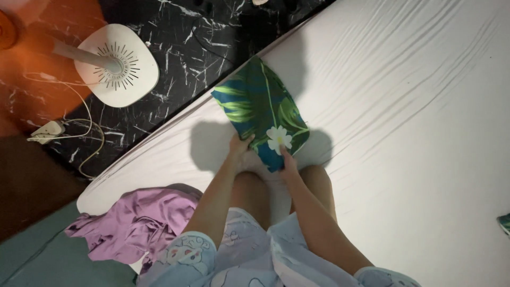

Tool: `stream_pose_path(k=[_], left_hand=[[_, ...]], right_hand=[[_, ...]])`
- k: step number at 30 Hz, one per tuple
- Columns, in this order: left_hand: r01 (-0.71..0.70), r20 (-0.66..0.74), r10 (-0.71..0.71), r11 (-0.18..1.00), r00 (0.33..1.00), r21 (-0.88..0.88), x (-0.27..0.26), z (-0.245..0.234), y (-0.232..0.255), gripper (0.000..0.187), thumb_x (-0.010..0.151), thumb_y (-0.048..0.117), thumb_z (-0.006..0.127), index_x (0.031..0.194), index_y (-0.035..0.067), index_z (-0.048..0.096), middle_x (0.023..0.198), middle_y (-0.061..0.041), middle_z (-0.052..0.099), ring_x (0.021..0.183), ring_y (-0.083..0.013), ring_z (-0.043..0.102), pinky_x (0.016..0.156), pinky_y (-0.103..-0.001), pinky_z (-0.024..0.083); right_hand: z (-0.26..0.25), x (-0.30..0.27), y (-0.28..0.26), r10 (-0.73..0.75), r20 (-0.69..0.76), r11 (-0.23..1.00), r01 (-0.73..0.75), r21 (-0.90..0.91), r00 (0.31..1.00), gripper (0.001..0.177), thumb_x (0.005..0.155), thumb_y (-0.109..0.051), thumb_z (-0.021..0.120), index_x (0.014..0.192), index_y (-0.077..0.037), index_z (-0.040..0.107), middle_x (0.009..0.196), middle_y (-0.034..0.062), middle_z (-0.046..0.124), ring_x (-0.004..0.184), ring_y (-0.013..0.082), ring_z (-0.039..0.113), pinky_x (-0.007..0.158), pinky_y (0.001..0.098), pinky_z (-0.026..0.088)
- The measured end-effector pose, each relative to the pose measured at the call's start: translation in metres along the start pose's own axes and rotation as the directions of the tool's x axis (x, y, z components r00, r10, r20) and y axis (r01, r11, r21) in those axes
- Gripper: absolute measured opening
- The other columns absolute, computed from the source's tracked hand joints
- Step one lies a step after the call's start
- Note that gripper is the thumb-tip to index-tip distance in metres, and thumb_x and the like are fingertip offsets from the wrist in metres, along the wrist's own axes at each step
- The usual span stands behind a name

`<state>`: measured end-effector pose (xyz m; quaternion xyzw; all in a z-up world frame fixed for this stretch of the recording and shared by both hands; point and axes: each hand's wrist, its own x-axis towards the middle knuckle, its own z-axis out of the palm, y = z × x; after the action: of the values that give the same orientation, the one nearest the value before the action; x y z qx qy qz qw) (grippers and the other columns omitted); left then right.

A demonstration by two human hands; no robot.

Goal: Fold laundry items like pillowcases and clothes on a bed.

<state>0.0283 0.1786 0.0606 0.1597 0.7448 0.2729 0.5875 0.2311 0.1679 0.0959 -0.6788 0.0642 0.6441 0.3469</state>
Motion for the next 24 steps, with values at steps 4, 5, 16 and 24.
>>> stream_pose_path(k=[4, 5, 16, 24], left_hand=[[-0.185, -0.060, 0.177, 0.965, 0.982, -0.185, 0.007, -0.020, 0.011, 0.069, 0.071, 0.020, 0.085, 0.130, -0.002, 0.060, 0.130, -0.026, 0.068, 0.115, -0.0394, 0.065, 0.095, -0.050, 0.053], [-0.451, -0.304, 0.423, 0.892, 0.854, -0.026, 0.009, -0.032, 0.026, 0.083, 0.068, 0.021, 0.089, 0.137, -0.005, 0.050, 0.130, -0.026, 0.062, 0.117, -0.0360, 0.060, 0.097, -0.050, 0.050], [0.032, 0.025, -0.045, 0.923, 0.999, 0.382, 0.072, -0.111, 0.072, 0.069, 0.076, 0.035, 0.093, 0.125, -0.003, 0.062, 0.098, -0.013, 0.075, 0.072, -0.0175, 0.075, 0.062, -0.027, 0.058], [-0.518, 0.036, 0.580, 0.696, 0.814, 0.497, -0.034, 0.017, 0.063, 0.048, 0.097, 0.025, 0.068, 0.143, 0.014, 0.056, 0.132, -0.018, 0.060, 0.121, -0.0377, 0.061, 0.101, -0.049, 0.051]], right_hand=[[-0.041, 0.025, -0.001, 0.174, 0.180, 0.980, -0.189, 0.070, 0.968, 0.064, 0.087, -0.032, 0.077, 0.141, -0.005, 0.055, 0.138, 0.0148, 0.062, 0.121, 0.0338, 0.061, 0.102, 0.0477, 0.053], [-0.048, 0.023, -0.006, 0.121, 0.276, 0.981, -0.157, 0.113, 0.954, 0.062, 0.087, -0.029, 0.078, 0.141, -0.005, 0.056, 0.136, 0.0135, 0.064, 0.121, 0.0328, 0.062, 0.103, 0.0475, 0.052], [-0.087, 0.000, -0.069, 0.112, 0.195, 0.983, -0.137, 0.120, 0.974, 0.058, 0.089, -0.029, 0.073, 0.137, 0.000, 0.058, 0.129, 0.0192, 0.068, 0.117, 0.0362, 0.065, 0.102, 0.0512, 0.053], [-0.072, -0.031, -0.062, -0.055, 0.270, 0.990, 0.088, -0.114, 0.961, 0.060, 0.094, -0.022, 0.071, 0.147, -0.010, 0.048, 0.136, 0.0126, 0.063, 0.122, 0.0314, 0.061, 0.105, 0.0466, 0.050]])
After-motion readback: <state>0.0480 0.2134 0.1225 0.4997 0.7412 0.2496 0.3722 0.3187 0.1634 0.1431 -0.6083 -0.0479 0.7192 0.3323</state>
